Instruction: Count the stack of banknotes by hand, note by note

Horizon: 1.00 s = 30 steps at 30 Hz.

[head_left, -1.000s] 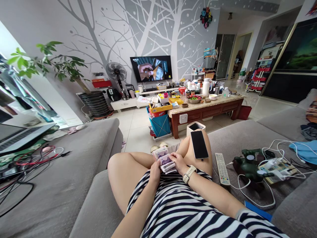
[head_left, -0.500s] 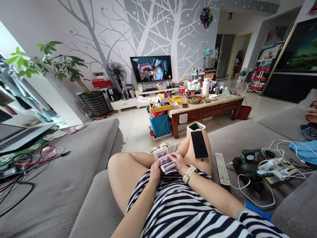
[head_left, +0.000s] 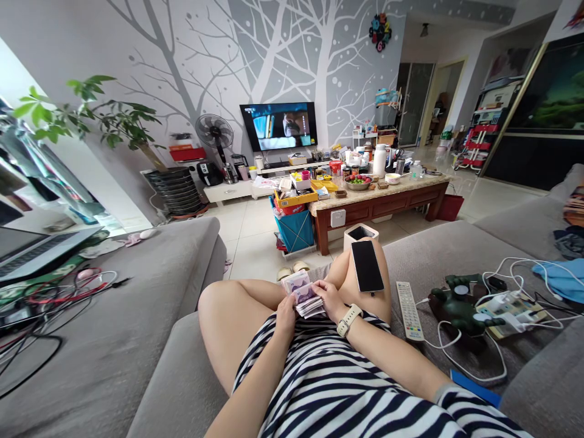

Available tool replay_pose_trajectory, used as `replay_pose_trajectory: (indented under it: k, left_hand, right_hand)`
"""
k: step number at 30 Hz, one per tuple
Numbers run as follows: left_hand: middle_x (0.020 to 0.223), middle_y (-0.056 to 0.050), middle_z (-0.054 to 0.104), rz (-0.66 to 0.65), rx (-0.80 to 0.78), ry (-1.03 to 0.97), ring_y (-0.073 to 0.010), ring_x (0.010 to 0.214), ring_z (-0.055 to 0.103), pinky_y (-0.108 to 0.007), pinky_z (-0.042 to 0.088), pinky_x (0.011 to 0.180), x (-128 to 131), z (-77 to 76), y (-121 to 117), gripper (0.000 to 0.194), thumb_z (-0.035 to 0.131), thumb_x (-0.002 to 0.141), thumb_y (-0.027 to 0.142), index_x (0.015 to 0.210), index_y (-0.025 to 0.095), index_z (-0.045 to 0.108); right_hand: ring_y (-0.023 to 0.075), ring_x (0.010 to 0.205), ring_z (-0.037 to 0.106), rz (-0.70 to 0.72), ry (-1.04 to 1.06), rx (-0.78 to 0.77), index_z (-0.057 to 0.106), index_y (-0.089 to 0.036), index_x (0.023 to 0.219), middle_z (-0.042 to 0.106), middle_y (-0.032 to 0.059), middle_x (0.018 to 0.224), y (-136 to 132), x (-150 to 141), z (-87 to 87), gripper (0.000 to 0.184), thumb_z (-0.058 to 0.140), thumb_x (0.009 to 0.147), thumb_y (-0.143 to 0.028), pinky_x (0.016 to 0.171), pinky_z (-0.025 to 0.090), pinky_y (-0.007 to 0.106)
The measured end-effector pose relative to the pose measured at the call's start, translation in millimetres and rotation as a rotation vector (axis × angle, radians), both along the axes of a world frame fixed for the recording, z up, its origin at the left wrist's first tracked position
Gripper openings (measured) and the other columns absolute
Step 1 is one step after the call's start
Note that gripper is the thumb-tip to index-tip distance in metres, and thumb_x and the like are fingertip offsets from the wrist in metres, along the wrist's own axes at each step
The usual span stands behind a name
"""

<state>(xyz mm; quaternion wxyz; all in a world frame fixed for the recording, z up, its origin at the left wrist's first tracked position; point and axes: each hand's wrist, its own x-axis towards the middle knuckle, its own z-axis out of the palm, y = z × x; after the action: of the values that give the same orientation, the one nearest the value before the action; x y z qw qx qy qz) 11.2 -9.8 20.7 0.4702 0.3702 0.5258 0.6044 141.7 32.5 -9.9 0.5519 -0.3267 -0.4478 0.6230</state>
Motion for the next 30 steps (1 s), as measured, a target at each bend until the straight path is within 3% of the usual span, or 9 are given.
replay_pose_trajectory:
  k: [16,25,30]
  left_hand:
    - [0.059,-0.004,0.065,0.011,-0.025,-0.02,-0.0239,0.067,0.06,-0.034,0.049,0.065,3,3.1,-2,0.015,0.06,0.07,0.029,0.06,0.019,0.066]
    - [0.073,-0.007,0.073,0.03,-0.026,-0.021,-0.0252,0.078,0.065,-0.034,0.049,0.077,-1,-7.3,5,0.022,0.063,0.069,0.036,0.07,0.015,0.072]
    - [0.071,-0.006,0.074,0.012,-0.029,-0.061,-0.027,0.079,0.067,-0.037,0.05,0.08,-1,-12.5,7,0.02,0.065,0.068,0.034,0.074,0.016,0.072]
  right_hand:
    - [0.016,0.06,0.051,-0.002,-0.002,-0.014,0.061,-0.02,0.068,0.055,-0.0023,0.061,0,1,0.1,0.029,0.072,0.069,-0.047,0.061,0.04,0.029]
    - [0.0135,0.052,0.046,-0.005,-0.026,0.003,0.059,-0.019,0.066,0.054,-0.003,0.052,0,0,-0.6,0.033,0.067,0.074,-0.05,0.057,0.038,0.027]
    - [0.0124,0.05,0.044,-0.025,-0.032,-0.007,0.054,-0.02,0.064,0.053,-0.0046,0.051,2,0,-0.6,0.033,0.074,0.068,-0.046,0.056,0.036,0.026]
